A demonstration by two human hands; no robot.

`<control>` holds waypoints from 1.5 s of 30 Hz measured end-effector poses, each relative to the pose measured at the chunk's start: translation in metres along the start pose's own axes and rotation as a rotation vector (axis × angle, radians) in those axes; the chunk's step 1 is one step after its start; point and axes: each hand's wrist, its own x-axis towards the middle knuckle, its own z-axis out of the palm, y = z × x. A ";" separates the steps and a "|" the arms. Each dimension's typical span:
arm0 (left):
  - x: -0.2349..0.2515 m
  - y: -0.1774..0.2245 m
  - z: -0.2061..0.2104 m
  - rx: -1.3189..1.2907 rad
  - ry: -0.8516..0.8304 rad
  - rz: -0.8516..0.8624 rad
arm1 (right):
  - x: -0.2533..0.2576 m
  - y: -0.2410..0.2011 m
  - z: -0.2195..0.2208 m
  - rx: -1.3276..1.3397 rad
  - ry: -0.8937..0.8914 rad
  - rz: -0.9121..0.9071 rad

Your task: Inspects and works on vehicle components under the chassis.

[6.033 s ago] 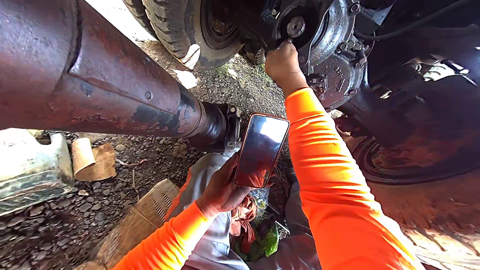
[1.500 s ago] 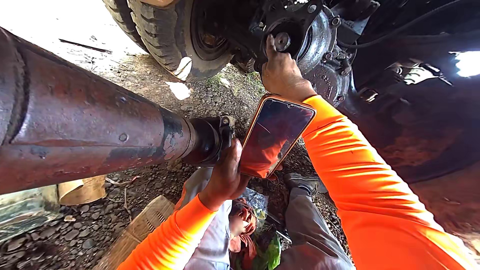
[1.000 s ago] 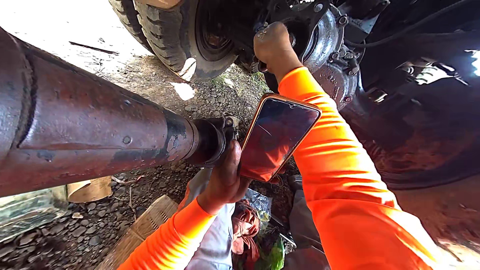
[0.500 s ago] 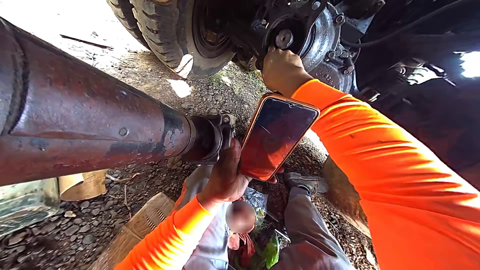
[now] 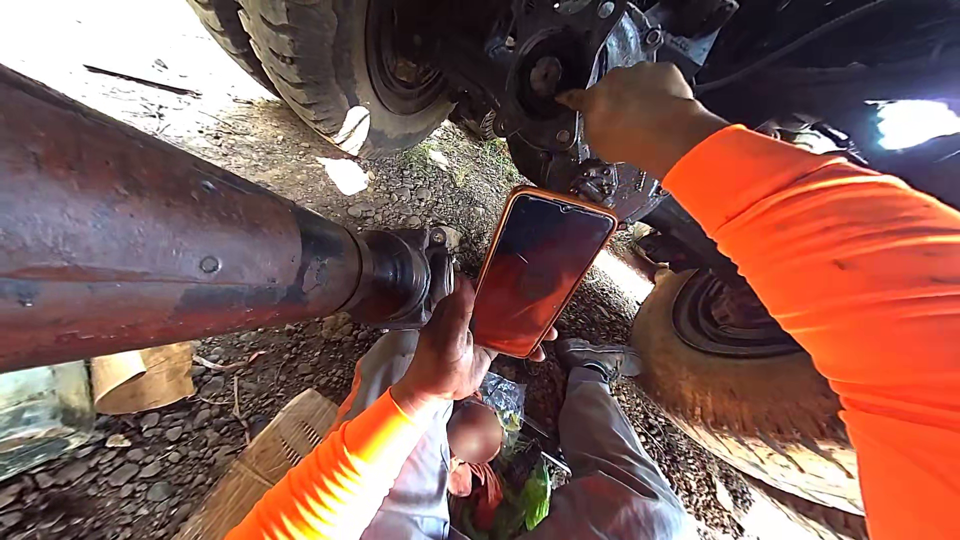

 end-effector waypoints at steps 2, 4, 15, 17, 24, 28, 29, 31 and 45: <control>0.002 0.000 0.002 -0.001 -0.010 -0.001 | 0.001 0.004 0.003 0.001 0.016 -0.006; 0.002 -0.001 0.002 0.001 -0.015 0.002 | 0.002 0.006 0.003 0.004 0.037 0.000; 0.003 -0.002 -0.002 0.008 -0.007 0.000 | 0.035 0.018 -0.036 0.123 0.055 -0.086; 0.002 -0.003 -0.003 0.010 -0.001 -0.005 | 0.038 0.016 -0.039 0.057 0.033 -0.101; 0.003 -0.006 -0.002 0.011 0.019 -0.004 | 0.013 0.019 -0.032 -0.145 0.039 -0.093; 0.002 -0.007 0.001 0.008 0.014 -0.004 | 0.000 0.002 -0.016 -0.159 0.021 -0.042; 0.002 -0.007 0.002 0.010 0.011 -0.001 | -0.002 -0.004 -0.013 -0.144 0.010 -0.021; -0.001 -0.007 0.003 0.012 0.006 -0.004 | -0.007 -0.017 -0.010 -0.098 -0.020 0.021; -0.009 0.003 -0.002 -0.001 0.039 0.014 | 0.028 -0.094 0.003 0.467 -0.021 0.065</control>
